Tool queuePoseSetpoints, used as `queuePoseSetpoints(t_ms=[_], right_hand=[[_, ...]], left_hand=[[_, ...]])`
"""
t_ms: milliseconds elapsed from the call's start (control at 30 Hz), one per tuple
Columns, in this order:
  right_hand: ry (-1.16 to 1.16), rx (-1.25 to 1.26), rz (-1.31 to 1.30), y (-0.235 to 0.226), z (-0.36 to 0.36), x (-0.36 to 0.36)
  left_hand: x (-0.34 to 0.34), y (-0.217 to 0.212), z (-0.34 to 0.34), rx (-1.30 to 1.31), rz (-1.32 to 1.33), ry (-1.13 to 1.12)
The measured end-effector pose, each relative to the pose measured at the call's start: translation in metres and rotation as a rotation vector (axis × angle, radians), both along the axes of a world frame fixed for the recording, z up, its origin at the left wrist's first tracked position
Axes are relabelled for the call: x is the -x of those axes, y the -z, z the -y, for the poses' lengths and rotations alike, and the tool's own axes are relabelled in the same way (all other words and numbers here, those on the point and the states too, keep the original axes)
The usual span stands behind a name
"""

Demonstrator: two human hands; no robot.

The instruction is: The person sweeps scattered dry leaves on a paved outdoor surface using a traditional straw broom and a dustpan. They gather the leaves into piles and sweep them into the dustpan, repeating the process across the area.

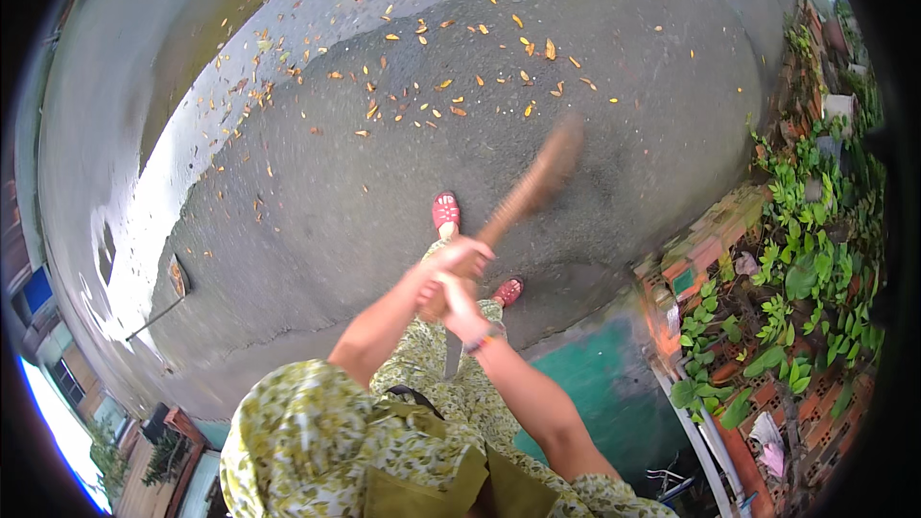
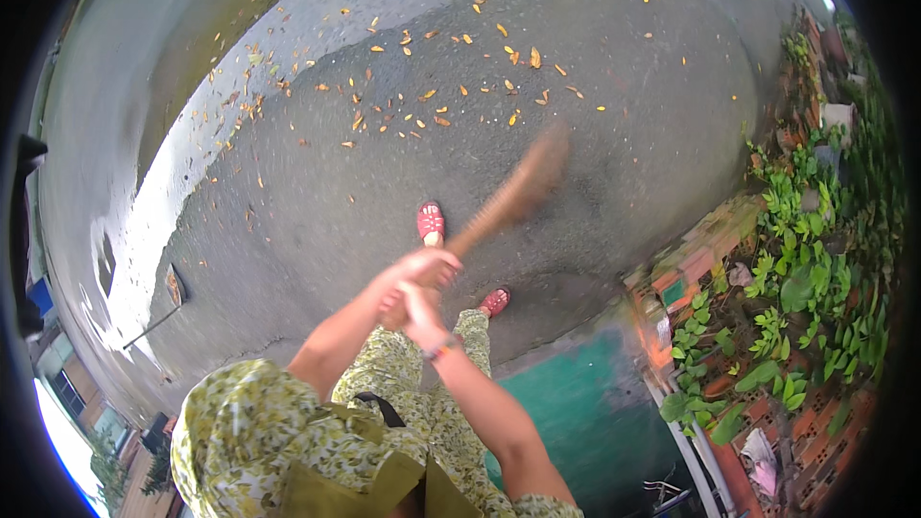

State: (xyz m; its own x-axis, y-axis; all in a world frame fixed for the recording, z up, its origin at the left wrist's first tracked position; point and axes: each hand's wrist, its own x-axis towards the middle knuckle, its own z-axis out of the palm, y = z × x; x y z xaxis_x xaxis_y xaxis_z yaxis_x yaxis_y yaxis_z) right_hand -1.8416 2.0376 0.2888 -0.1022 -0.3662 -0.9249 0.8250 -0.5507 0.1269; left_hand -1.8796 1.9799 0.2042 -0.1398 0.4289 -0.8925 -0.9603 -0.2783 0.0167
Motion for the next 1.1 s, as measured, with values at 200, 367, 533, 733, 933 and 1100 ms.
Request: queuePoseSetpoints(t_ms=[200, 367, 533, 733, 933, 1100], right_hand=[[-0.400, 0.058, -0.308, -0.011, 0.056, 0.106], [-0.383, 0.157, -0.448, -0.037, -0.038, 0.098], [-0.081, -0.208, -0.263, -0.092, -0.088, 0.027], [-0.111, -0.485, -0.184, -0.036, -0.172, 0.080], [-0.329, -0.164, -0.217, 0.042, -0.085, 0.174], [-0.544, 0.157, -0.526, 0.025, -0.089, 0.275]], left_hand=[[0.101, -0.013, 0.107, 0.450, -0.262, -0.280], [0.110, -0.069, 0.027, 0.595, -0.452, -0.315], [0.058, -0.071, -0.086, 0.158, -0.334, -0.098], [0.078, 0.000, -0.203, -0.281, -0.204, 0.009], [0.164, 0.060, -0.082, 0.008, -0.269, -0.348], [0.247, 0.031, -0.025, 0.345, -0.392, -0.765]])
